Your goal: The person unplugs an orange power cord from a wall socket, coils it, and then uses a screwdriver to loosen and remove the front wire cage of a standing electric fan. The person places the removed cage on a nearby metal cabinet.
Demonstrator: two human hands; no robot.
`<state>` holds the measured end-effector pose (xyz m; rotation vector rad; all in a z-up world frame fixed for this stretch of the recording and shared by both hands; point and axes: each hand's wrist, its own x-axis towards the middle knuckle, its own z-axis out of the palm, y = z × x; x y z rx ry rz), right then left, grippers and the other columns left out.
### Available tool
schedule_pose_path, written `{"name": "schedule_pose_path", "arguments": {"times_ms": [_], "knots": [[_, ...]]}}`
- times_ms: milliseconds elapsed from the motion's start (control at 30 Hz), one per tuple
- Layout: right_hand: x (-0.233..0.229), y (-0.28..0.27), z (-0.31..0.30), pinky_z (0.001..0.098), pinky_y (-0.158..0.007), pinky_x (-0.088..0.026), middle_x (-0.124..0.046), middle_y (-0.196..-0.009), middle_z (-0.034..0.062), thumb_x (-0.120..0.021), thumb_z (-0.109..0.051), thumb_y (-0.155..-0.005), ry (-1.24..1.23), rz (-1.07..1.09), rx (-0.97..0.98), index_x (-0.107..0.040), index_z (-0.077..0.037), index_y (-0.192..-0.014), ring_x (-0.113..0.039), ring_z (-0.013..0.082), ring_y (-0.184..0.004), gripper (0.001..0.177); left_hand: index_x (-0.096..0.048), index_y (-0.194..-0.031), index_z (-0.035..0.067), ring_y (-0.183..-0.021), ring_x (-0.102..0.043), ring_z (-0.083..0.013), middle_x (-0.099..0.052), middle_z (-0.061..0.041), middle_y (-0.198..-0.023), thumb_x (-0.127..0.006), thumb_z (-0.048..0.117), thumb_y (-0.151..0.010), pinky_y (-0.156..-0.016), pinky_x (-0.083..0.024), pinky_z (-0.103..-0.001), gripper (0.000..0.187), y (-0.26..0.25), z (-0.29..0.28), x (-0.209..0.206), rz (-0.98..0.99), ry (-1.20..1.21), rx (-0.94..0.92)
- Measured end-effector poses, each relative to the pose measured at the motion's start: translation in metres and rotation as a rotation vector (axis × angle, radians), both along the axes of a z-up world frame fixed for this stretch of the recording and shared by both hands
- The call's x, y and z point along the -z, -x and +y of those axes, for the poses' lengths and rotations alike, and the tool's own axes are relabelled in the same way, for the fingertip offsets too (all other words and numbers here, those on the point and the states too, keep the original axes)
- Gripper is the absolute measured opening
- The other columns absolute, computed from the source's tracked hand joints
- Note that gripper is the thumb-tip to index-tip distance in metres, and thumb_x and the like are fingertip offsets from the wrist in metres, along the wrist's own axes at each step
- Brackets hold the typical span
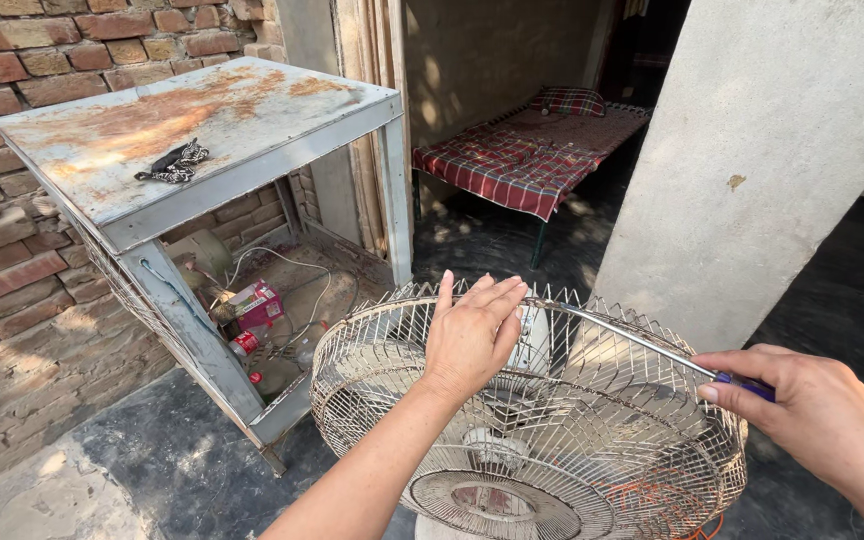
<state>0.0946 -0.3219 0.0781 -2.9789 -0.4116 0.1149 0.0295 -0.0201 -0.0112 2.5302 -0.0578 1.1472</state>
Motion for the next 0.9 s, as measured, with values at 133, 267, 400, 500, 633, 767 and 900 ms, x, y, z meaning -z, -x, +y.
{"name": "schedule_pose_path", "arguments": {"times_ms": [133, 267, 400, 500, 633, 767, 900], "knots": [[0.002, -0.002, 0.000, 0.0286, -0.078, -0.064, -0.079, -0.103, -0.0043, -0.072, -0.044, -0.087, -0.063, 0.045, 0.017, -0.081, -0.031, -0.124, -0.075, 0.0130, -0.084, 0.040, -0.070, -0.130, 0.016, -0.132, -0.059, -0.0284, -0.069, -0.002, -0.135, -0.057, 0.025, -0.098, -0.124, -0.015, -0.060, 0.036, 0.000, 0.001, 0.000, -0.006, 0.004, -0.002], [0.010, -0.004, 0.001, 0.0304, -0.072, -0.067, -0.080, -0.102, -0.0023, -0.071, -0.042, -0.092, -0.018, 0.075, 0.075, -0.080, -0.029, -0.126, -0.077, 0.0175, -0.078, 0.037, -0.071, -0.130, 0.016, -0.131, -0.059, -0.0281, -0.069, -0.002, -0.134, -0.056, 0.024, -0.099, -0.124, -0.015, -0.059, 0.035, -0.002, 0.000, 0.001, -0.002, 0.002, -0.014], [0.033, -0.005, -0.003, 0.0309, -0.076, -0.065, -0.079, -0.102, -0.0014, -0.075, -0.041, -0.088, -0.129, 0.021, 0.022, -0.079, -0.028, -0.127, -0.075, 0.0142, -0.082, 0.041, -0.071, -0.129, 0.016, -0.131, -0.060, -0.0277, -0.070, -0.002, -0.133, -0.056, 0.023, -0.097, -0.125, -0.016, -0.058, 0.036, -0.003, 0.000, 0.002, 0.002, -0.001, -0.022], [0.065, -0.003, -0.004, 0.0315, -0.082, -0.063, -0.081, -0.102, -0.0028, -0.081, -0.043, -0.081, -0.268, -0.081, -0.017, -0.078, -0.029, -0.121, -0.077, 0.0124, -0.086, 0.042, -0.071, -0.128, 0.016, -0.130, -0.060, -0.0280, -0.071, -0.002, -0.132, -0.057, 0.022, -0.096, -0.125, -0.016, -0.058, 0.036, -0.003, 0.000, 0.000, -0.001, -0.007, -0.018], [0.102, -0.005, 0.000, 0.0340, -0.083, -0.062, -0.080, -0.099, 0.0016, -0.084, -0.035, -0.083, -0.483, -0.017, 0.078, -0.079, -0.024, -0.122, -0.078, 0.0158, -0.089, 0.041, -0.072, -0.127, 0.016, -0.129, -0.061, -0.0278, -0.071, -0.002, -0.130, -0.057, 0.020, -0.095, -0.125, -0.019, -0.058, 0.035, 0.000, 0.000, -0.001, -0.009, -0.015, -0.014], [0.121, -0.005, -0.002, 0.0340, -0.083, -0.061, -0.081, -0.096, 0.0071, -0.087, -0.029, -0.078, -0.630, -0.132, 0.080, -0.077, -0.016, -0.116, -0.077, 0.0167, -0.090, 0.042, -0.071, -0.127, 0.016, -0.129, -0.061, -0.0280, -0.071, -0.002, -0.130, -0.057, 0.018, -0.095, -0.124, -0.020, -0.057, 0.036, 0.000, -0.001, -0.002, -0.019, -0.047, -0.033], [0.134, 0.003, 0.000, 0.0329, -0.082, -0.060, -0.081, -0.094, 0.0079, -0.087, -0.026, -0.077, -0.712, -0.220, 0.051, -0.078, -0.011, -0.107, -0.077, 0.0152, -0.089, 0.035, -0.071, -0.126, 0.017, -0.128, -0.062, -0.0276, -0.071, -0.001, -0.130, -0.056, 0.017, -0.095, -0.124, -0.021, -0.056, 0.035, 0.000, -0.002, -0.002, -0.009, -0.043, -0.040]]}}
